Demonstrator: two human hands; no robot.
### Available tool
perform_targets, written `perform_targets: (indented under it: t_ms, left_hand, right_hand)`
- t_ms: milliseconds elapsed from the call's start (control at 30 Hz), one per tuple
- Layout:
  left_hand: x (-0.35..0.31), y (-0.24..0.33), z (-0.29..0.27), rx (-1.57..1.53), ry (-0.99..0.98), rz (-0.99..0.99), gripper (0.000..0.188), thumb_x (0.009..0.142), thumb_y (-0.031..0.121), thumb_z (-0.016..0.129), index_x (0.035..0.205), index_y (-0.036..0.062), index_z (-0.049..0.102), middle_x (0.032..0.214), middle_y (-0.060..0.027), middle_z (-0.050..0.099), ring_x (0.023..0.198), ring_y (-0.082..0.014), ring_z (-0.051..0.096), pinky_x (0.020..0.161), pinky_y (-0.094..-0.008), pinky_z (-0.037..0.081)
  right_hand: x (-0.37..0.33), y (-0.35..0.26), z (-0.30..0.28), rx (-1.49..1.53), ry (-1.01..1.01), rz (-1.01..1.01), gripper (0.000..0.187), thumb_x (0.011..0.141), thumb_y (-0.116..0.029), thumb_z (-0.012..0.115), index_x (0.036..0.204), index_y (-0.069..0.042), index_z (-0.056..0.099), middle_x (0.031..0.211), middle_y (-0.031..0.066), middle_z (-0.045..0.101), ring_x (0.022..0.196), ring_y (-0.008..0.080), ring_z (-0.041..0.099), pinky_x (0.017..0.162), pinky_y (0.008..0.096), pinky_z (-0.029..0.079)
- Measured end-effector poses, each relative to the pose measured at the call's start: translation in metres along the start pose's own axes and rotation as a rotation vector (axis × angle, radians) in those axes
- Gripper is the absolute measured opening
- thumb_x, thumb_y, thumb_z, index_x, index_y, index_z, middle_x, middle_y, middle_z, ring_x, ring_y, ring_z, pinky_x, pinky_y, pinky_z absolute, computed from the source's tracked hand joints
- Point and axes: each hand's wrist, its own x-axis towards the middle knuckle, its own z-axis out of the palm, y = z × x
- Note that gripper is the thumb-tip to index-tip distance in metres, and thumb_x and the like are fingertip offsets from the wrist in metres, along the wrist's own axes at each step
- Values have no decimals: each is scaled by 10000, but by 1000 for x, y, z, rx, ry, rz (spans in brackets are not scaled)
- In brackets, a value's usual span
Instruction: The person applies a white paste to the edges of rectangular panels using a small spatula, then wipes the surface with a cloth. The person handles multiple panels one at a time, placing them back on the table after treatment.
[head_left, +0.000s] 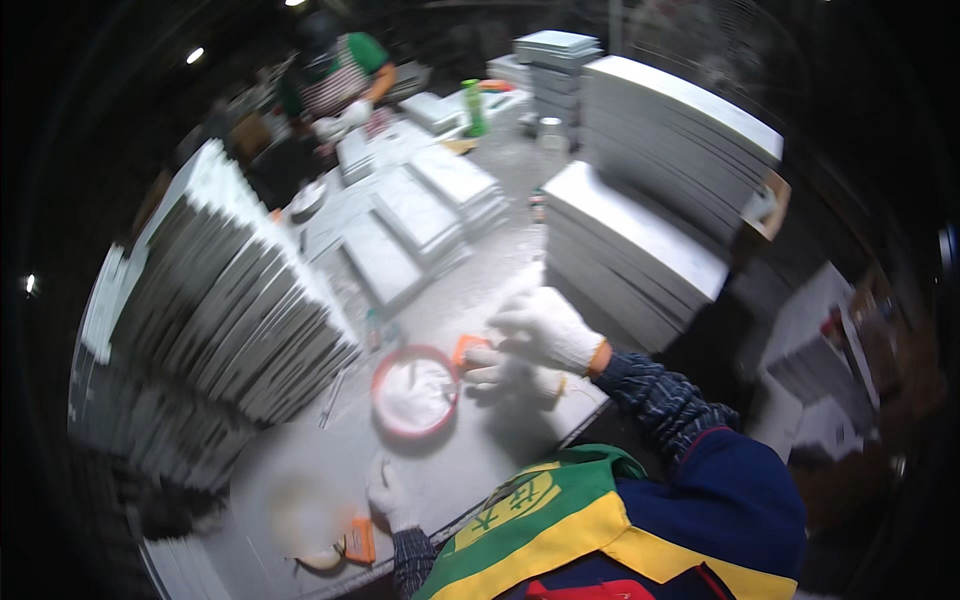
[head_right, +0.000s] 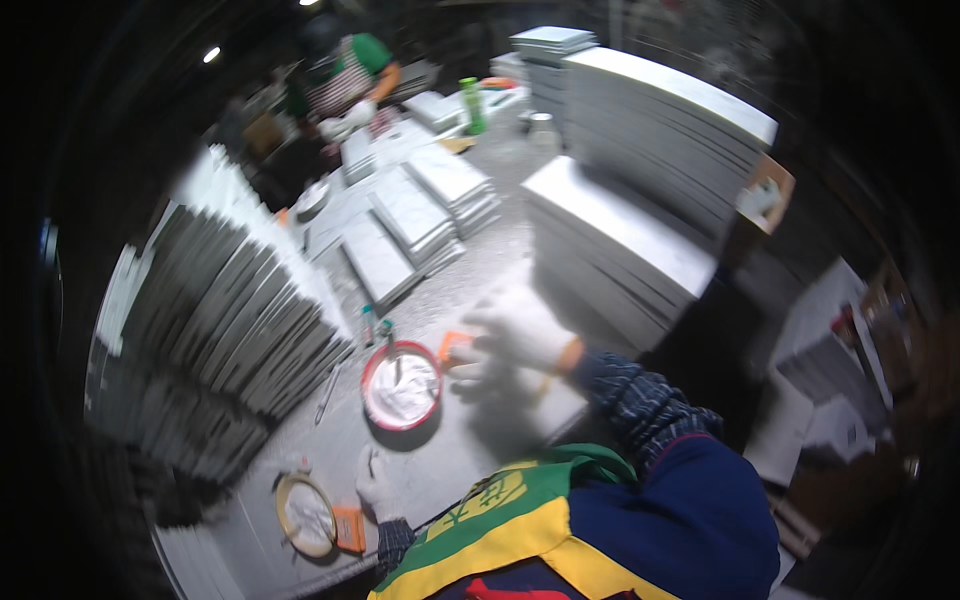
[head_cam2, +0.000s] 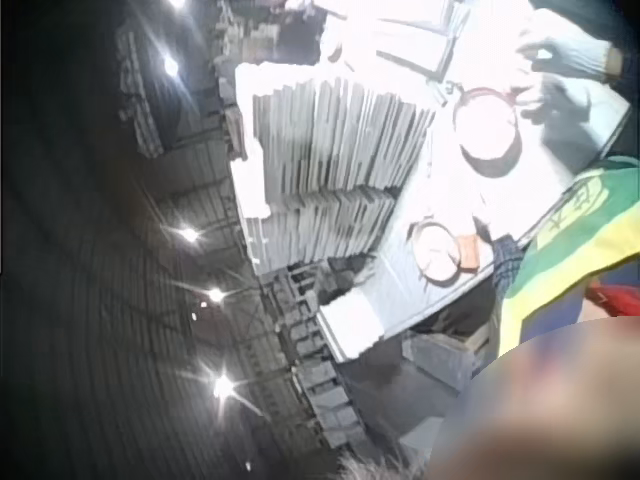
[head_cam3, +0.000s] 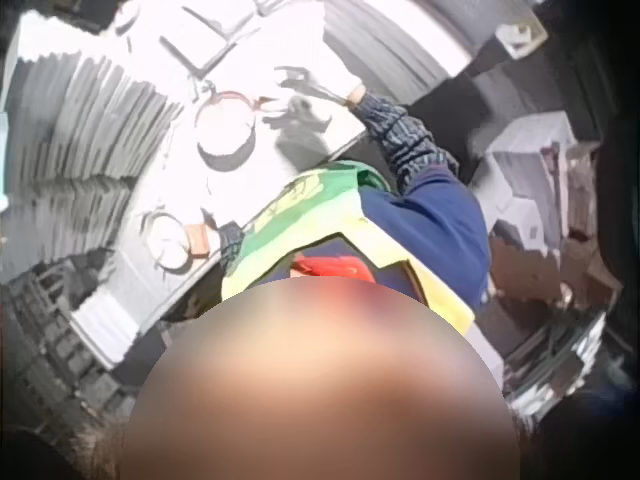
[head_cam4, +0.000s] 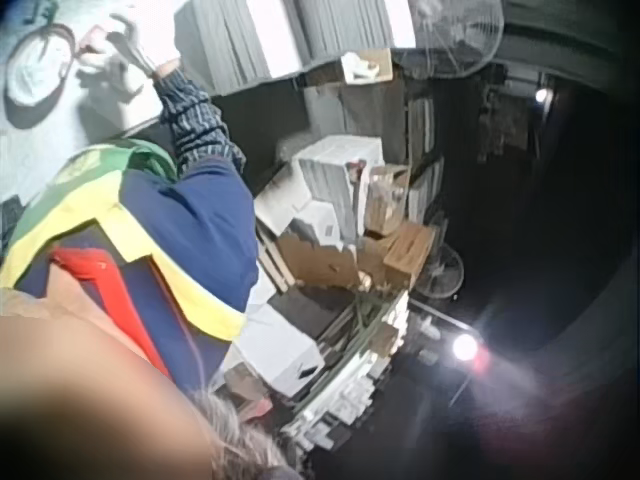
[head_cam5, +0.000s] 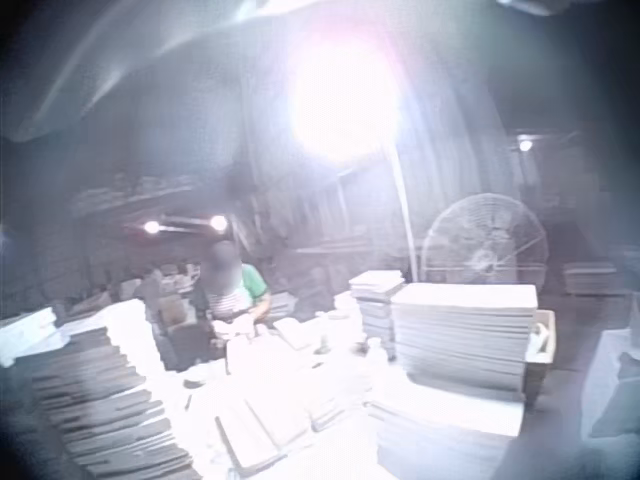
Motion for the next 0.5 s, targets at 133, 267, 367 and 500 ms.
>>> perform_targets:
  t_ms: [133,267,367,500]
  left_hand:
    - [-5,0,5,-89,49,-105,317,984,20,583,1270,-68,685,1161,-169,740,1084,-231,701,971,-368,553]
    - [-4,12,5,83,48,-27,281,961,30,613,1207,-37,729,1116,-160,753,1056,-251,712,956,-365,557]
    - [-5,24,4,148,63,-14,267,944,95,636,1165,6,757,1120,-179,758,1044,-327,711,956,-421,534]
    - [-4,31,3,228,76,-3,245,934,79,644,1134,12,768,1075,-161,760,1022,-294,710,940,-396,544]
  right_hand:
    - [34,20,14,-4,-70,44,412,806,-258,835,1183,-113,754,1059,136,728,927,323,703,808,444,573]
    - [77,52,40,-21,-197,105,569,869,-436,804,1343,-145,685,1208,183,698,1047,383,683,901,483,560]
    - [106,79,65,-51,-208,94,570,826,-440,800,1344,-233,682,1177,203,692,1065,401,685,916,495,563]
    - [144,109,92,-235,-247,207,640,800,-530,804,1363,-252,679,1168,187,694,1051,398,687,903,492,565]
